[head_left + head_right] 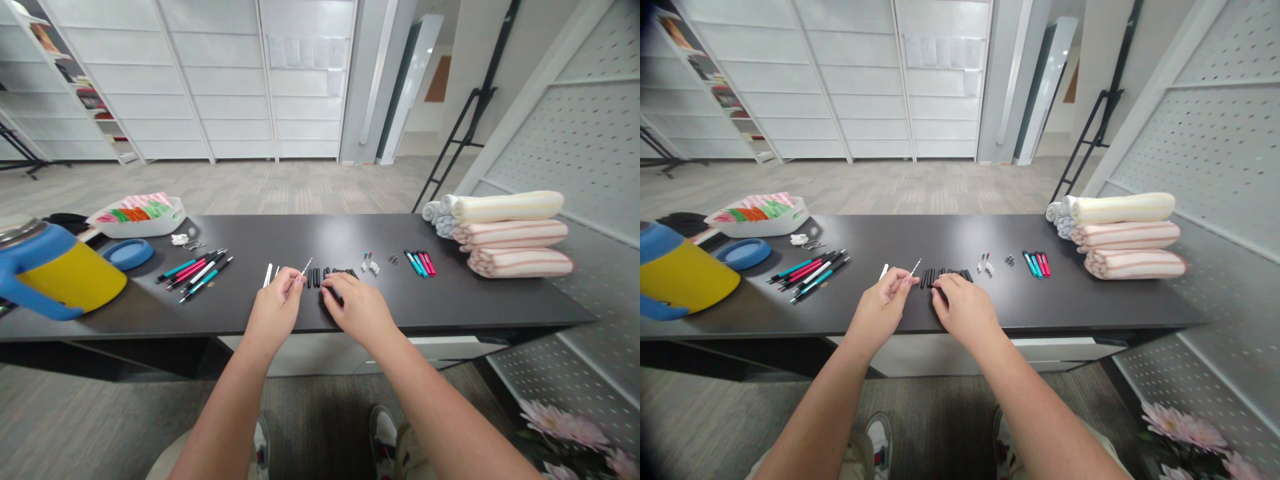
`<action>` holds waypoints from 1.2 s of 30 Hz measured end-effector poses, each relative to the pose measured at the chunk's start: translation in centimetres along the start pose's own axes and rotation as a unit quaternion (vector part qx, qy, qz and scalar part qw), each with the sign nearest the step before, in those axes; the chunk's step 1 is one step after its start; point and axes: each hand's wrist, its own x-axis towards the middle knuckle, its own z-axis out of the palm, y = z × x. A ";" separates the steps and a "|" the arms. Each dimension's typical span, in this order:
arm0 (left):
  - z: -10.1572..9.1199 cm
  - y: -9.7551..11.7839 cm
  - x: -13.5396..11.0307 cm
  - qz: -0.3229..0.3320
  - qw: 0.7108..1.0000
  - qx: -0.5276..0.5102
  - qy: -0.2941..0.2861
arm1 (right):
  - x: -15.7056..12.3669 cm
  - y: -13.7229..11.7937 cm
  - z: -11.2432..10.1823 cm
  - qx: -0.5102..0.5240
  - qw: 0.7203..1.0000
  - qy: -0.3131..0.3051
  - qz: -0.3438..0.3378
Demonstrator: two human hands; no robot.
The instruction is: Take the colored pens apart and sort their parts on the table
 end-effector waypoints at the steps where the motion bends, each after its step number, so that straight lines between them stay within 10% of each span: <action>1: 0.0 0.0 0.0 0.001 1.000 0.000 -0.001 | 0.0 0.0 0.0 0.007 1.000 0.001 -0.003; 36: -0.1 -0.2 0.1 -0.002 1.000 0.019 -0.025 | 0.3 0.2 -0.2 0.030 0.999 -0.031 0.019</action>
